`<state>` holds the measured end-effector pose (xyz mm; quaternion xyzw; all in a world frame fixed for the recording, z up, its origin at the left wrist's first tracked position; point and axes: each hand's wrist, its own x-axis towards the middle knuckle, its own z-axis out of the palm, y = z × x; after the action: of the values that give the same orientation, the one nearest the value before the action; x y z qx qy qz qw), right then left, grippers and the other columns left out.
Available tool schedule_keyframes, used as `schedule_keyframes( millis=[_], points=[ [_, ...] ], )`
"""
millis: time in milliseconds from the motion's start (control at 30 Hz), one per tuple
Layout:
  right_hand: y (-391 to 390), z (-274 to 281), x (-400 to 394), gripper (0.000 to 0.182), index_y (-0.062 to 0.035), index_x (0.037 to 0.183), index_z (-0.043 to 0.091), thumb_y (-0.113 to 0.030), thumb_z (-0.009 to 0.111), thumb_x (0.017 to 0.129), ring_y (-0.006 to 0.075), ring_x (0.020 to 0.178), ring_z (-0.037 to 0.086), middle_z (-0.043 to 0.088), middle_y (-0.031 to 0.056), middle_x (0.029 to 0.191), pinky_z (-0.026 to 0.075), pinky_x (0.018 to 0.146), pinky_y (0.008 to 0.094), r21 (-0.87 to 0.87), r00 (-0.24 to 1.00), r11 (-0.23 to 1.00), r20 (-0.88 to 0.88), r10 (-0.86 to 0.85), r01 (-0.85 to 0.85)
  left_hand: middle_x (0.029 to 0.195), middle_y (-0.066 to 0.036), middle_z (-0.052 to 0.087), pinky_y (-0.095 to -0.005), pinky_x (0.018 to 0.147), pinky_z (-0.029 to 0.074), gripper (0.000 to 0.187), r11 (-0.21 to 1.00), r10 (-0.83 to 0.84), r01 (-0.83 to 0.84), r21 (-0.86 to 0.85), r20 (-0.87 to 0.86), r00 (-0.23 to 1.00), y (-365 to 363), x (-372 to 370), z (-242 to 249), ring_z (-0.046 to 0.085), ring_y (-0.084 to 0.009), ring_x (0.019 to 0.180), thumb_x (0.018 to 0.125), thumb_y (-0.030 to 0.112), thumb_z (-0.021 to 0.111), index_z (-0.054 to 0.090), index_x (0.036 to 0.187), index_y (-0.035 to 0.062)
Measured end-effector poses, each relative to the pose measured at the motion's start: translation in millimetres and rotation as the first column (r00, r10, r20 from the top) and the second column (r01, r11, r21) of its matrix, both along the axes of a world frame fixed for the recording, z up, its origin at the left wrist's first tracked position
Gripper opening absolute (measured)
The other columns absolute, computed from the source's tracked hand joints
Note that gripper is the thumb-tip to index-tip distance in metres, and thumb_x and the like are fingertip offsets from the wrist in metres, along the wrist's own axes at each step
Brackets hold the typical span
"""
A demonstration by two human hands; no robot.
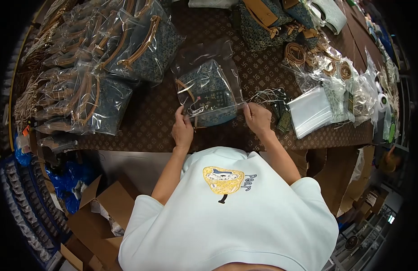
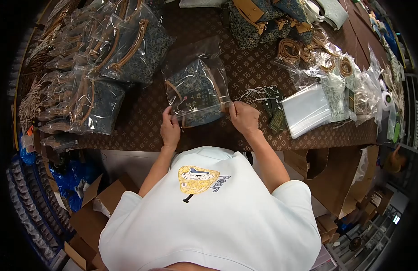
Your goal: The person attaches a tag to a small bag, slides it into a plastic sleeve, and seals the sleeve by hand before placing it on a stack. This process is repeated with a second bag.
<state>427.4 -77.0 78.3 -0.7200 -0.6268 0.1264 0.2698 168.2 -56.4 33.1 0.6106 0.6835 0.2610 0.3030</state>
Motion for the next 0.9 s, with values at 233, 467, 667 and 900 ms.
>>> schedule_keyframes(
  millis=[233,467,667,900],
  points=[
    [26,160,-3,0.032,-0.0024,0.053,0.039,-0.004,0.058,0.079,0.0200,0.038,0.037,0.038,0.0099,0.047,0.028,0.038,0.0323,0.338,0.956,0.934,-0.218,0.194,-0.112,0.069,0.002,0.054,-0.0192,0.053,0.034,0.023,0.971,-0.170,0.077,0.225,0.428,0.888,61,-49,221,0.044,-0.0025,0.060,0.089,0.002,0.050,0.057,0.111,0.0038],
    [14,180,0,0.033,-0.0017,0.051,0.040,-0.006,0.059,0.077,0.0170,0.037,0.037,0.038,0.0106,0.046,0.029,0.038,0.0314,0.144,0.933,0.954,-0.217,0.289,-0.262,0.061,0.000,0.053,-0.0232,0.052,0.036,0.021,0.987,-0.106,0.076,0.139,0.219,0.970,42,-57,235,0.044,-0.0054,0.056,0.081,0.001,0.049,0.061,0.098,0.0029],
    [8,229,-6,0.031,-0.0121,0.098,0.066,-0.033,0.074,0.076,0.0286,0.114,0.055,0.068,0.0056,0.096,0.034,0.102,0.0457,0.216,0.797,0.770,0.228,0.559,-0.601,0.062,-0.008,0.056,-0.0289,0.054,0.042,0.021,0.976,-0.179,0.156,0.155,0.152,0.972,39,-52,217,0.053,-0.0143,0.054,0.079,0.002,0.050,0.060,0.097,0.0042],
    [10,184,-16,0.010,-0.0155,0.080,0.070,-0.025,0.067,0.082,0.0247,0.128,0.043,0.068,-0.0004,0.075,-0.001,0.112,0.0593,-0.203,0.618,0.667,0.258,0.743,-0.717,0.108,-0.005,0.061,-0.0512,0.105,0.025,0.032,0.785,-0.328,0.499,0.367,-0.438,0.837,22,-63,253,0.048,-0.0255,0.118,0.076,0.016,0.066,0.062,0.108,0.0117]
  ],
)
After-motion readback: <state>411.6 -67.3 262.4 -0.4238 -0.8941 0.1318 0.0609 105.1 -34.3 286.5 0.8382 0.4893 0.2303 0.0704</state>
